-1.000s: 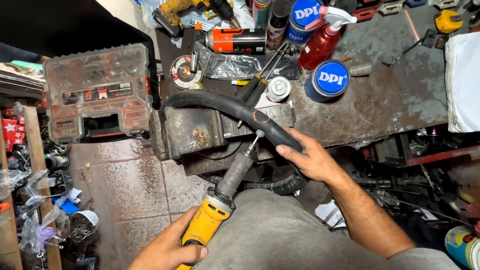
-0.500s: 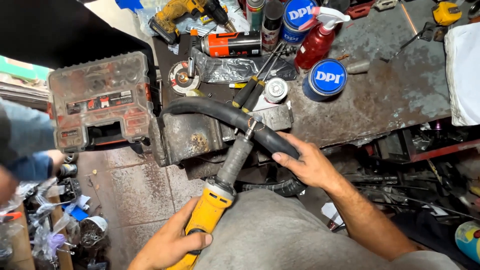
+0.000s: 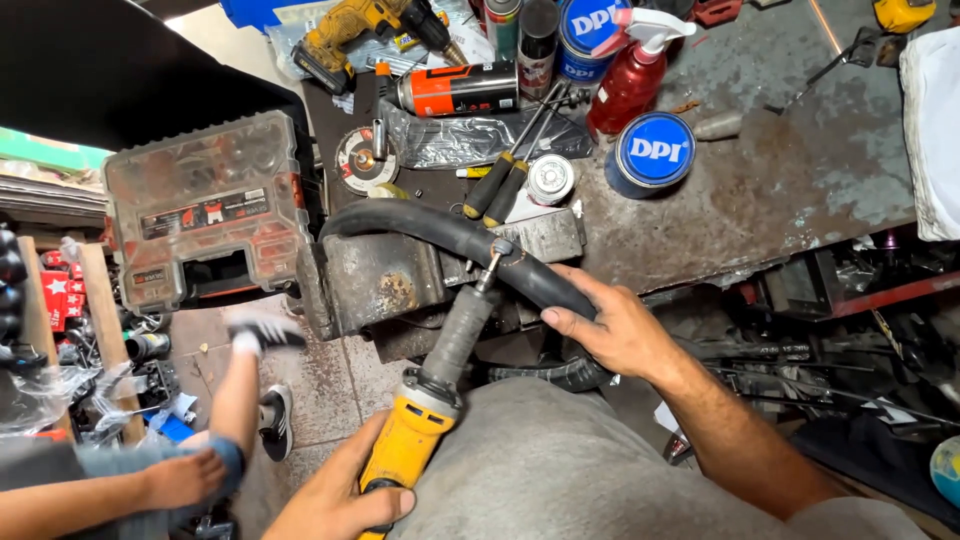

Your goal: Removing a bicycle tire from a rim using a reciprocating saw and a screwdriver at a repair station.

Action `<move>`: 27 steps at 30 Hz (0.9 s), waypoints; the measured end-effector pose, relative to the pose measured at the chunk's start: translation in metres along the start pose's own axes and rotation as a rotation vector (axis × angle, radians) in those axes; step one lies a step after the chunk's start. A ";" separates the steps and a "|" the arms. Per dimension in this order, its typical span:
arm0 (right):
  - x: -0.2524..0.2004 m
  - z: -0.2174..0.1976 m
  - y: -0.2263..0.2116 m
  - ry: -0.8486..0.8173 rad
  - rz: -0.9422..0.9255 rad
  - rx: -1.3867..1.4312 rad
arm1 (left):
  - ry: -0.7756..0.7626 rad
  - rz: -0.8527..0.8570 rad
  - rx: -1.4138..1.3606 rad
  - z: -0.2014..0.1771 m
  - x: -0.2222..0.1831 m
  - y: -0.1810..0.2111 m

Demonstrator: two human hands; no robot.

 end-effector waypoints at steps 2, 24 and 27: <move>0.001 0.000 0.001 0.002 -0.001 -0.002 | -0.022 -0.037 0.038 0.001 -0.002 -0.020; 0.000 0.003 -0.001 0.016 -0.029 -0.024 | 0.008 0.104 -0.200 0.005 0.001 0.042; 0.000 0.005 0.001 0.022 -0.049 -0.025 | -0.044 0.144 -0.117 0.007 0.012 0.033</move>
Point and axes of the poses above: each hand's wrist, its own x-axis towards the middle knuckle, its own z-axis out of the palm, y = z × x, the point moved 6 cm from there along x, towards the middle knuckle, and after that the axes turned 13 degrees about z, right-handed, at the moved point
